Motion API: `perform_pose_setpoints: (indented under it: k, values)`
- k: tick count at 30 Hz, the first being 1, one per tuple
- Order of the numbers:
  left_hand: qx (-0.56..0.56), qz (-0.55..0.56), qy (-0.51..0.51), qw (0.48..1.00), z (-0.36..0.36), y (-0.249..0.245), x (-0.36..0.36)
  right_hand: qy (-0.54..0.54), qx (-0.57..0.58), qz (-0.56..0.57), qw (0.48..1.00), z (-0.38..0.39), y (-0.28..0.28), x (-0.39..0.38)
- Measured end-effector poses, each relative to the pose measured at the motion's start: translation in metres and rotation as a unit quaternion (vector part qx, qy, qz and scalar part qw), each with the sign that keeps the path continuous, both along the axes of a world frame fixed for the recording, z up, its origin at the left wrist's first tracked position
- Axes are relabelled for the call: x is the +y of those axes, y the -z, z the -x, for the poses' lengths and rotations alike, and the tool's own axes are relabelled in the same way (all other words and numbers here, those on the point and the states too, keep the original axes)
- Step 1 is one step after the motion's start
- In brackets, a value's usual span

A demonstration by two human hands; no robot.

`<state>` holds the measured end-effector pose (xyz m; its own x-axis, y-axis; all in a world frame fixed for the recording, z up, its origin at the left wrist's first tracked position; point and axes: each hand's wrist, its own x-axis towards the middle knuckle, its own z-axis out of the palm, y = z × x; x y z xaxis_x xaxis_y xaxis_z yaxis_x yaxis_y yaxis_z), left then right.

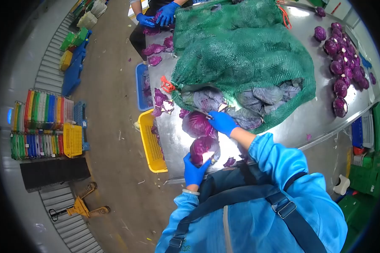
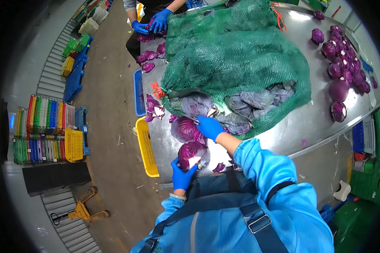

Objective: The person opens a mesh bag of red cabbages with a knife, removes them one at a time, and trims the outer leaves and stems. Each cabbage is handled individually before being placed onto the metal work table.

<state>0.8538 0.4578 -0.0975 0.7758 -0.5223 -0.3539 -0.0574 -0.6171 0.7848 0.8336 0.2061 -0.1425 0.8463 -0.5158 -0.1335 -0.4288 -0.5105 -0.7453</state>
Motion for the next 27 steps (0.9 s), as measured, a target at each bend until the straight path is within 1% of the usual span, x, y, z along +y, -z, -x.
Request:
perform_pose_setpoints:
  k: [1, 2, 3, 4, 5, 6, 7, 8, 9, 10, 12, 15, 16, 17, 19, 20, 22, 25, 26, 27]
  values:
    - [-0.017, 0.021, 0.008, 1.000, 0.002, 0.003, 0.009, -0.054, -0.058, 0.034, 0.996, 0.002, 0.000, 0.003]
    - [-0.123, 0.031, 0.061, 0.990, -0.001, 0.006, 0.017, -0.107, -0.114, 0.070, 0.985, 0.004, 0.000, 0.005]
    - [-0.223, 0.041, 0.112, 0.967, -0.006, -0.020, 0.011, -0.074, -0.085, 0.072, 0.991, 0.006, -0.006, 0.004]
    - [-0.319, 0.051, 0.160, 0.933, -0.012, -0.037, 0.005, -0.043, -0.054, 0.073, 0.995, 0.006, -0.012, 0.000]
    - [-0.350, 0.022, 0.254, 0.901, -0.018, -0.044, -0.001, -0.013, -0.021, 0.072, 0.997, 0.006, -0.014, -0.003]
    - [-0.375, -0.006, 0.346, 0.860, -0.025, -0.048, -0.010, 0.014, -0.028, 0.092, 0.995, 0.007, -0.006, -0.007]
    - [-0.400, -0.030, 0.431, 0.808, -0.033, -0.049, -0.020, 0.023, -0.016, 0.115, 0.993, 0.006, 0.001, -0.007]
    - [-0.309, -0.009, 0.397, 0.864, -0.041, -0.044, -0.026, 0.031, -0.017, 0.116, 0.993, 0.008, -0.004, -0.005]
    - [-0.280, -0.021, 0.351, 0.893, -0.042, -0.046, -0.027, 0.038, -0.019, 0.116, 0.992, 0.010, -0.013, -0.003]
    - [-0.250, -0.033, 0.303, 0.919, -0.042, -0.051, -0.028, 0.068, -0.020, 0.125, 0.990, 0.014, -0.026, -0.005]
    - [-0.195, -0.055, 0.210, 0.956, -0.039, -0.051, -0.025, 0.123, -0.026, 0.141, 0.982, 0.023, -0.050, -0.008]
    - [-0.179, -0.067, 0.143, 0.971, -0.034, -0.034, -0.020, -0.062, -0.057, 0.137, 0.987, 0.052, -0.063, 0.004]
    - [-0.249, -0.027, 0.116, 0.961, -0.032, -0.025, -0.023, -0.063, -0.106, 0.088, 0.988, 0.061, -0.062, 0.019]
    - [-0.173, -0.004, 0.091, 0.981, -0.031, -0.019, -0.026, -0.070, -0.084, 0.019, 0.994, 0.067, -0.062, 0.030]
    - [-0.018, 0.041, 0.038, 0.998, -0.029, -0.023, -0.037, -0.040, -0.124, -0.026, 0.991, 0.064, -0.056, 0.040]
    - [-0.028, 0.030, 0.062, 0.997, -0.029, -0.028, -0.041, -0.046, -0.133, -0.012, 0.990, 0.060, -0.053, 0.041]
    - [-0.065, 0.036, 0.083, 0.994, -0.028, -0.018, -0.041, -0.059, -0.150, 0.012, 0.987, 0.046, -0.052, 0.044]
    - [-0.094, 0.030, 0.103, 0.990, -0.023, -0.019, -0.039, -0.118, -0.042, 0.044, 0.991, 0.030, -0.032, 0.043]
    - [-0.104, 0.035, 0.112, 0.988, -0.022, -0.019, -0.039, -0.078, 0.026, 0.035, 0.996, 0.022, -0.026, 0.031]
    - [-0.114, 0.040, 0.117, 0.986, -0.020, -0.018, -0.039, -0.017, 0.002, 0.044, 0.999, 0.018, -0.009, 0.014]
